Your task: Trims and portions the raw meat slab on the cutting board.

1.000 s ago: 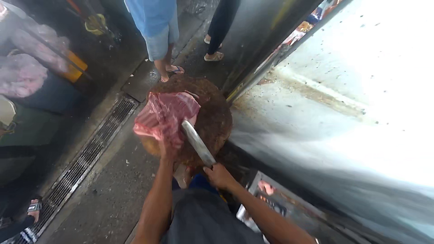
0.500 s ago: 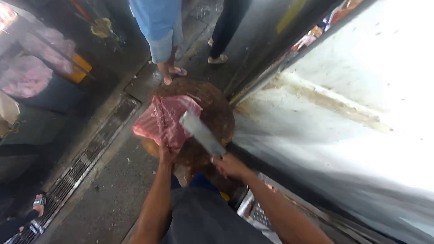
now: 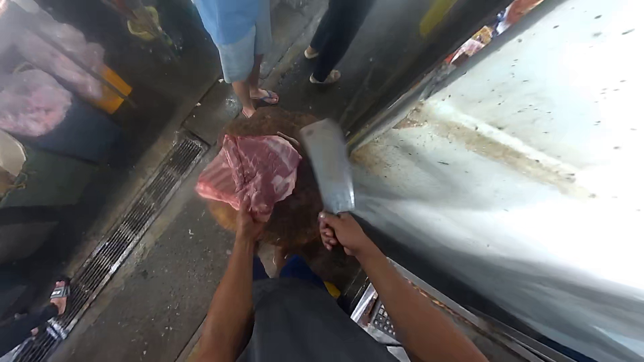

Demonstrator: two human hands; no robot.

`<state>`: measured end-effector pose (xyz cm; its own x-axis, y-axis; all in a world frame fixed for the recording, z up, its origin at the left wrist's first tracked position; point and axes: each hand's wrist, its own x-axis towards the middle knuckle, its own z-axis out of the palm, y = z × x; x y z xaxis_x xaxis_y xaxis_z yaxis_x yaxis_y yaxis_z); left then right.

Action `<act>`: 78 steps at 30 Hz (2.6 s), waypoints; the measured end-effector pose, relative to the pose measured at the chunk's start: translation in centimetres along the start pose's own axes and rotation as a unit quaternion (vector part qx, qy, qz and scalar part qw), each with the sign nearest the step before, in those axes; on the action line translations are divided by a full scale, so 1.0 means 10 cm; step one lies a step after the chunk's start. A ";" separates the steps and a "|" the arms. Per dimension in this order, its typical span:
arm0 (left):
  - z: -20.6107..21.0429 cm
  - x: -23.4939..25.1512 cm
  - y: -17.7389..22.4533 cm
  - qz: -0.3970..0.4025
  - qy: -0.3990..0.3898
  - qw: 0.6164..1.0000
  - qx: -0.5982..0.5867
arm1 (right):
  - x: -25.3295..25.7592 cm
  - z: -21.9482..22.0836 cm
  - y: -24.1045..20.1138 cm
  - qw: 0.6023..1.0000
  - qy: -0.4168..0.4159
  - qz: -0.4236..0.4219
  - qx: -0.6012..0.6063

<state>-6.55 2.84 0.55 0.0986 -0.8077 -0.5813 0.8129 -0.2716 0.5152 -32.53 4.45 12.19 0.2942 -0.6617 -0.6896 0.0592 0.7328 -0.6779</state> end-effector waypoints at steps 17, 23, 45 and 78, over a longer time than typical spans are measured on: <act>-0.13 -0.07 -0.02 0.003 0.016 0.997 0.076 | 0.20 0.18 0.65 0.959 -0.069 0.213 -0.174; -0.14 -0.07 0.07 -0.006 -0.011 0.999 0.052 | 0.09 0.11 0.32 0.995 -0.050 0.086 -0.015; 0.26 0.03 0.74 0.158 -0.341 0.208 0.903 | 0.06 0.22 0.69 0.952 0.092 0.128 -0.264; 1.12 0.67 1.64 0.237 -0.315 0.478 0.785 | -0.19 1.51 2.11 0.915 0.348 0.142 -0.143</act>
<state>1.03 -12.87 12.19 -0.5371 -0.8358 -0.1139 -0.6958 0.3626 0.6200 -17.44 23.59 3.05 -0.4266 -0.4641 -0.7763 -0.2067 0.8856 -0.4158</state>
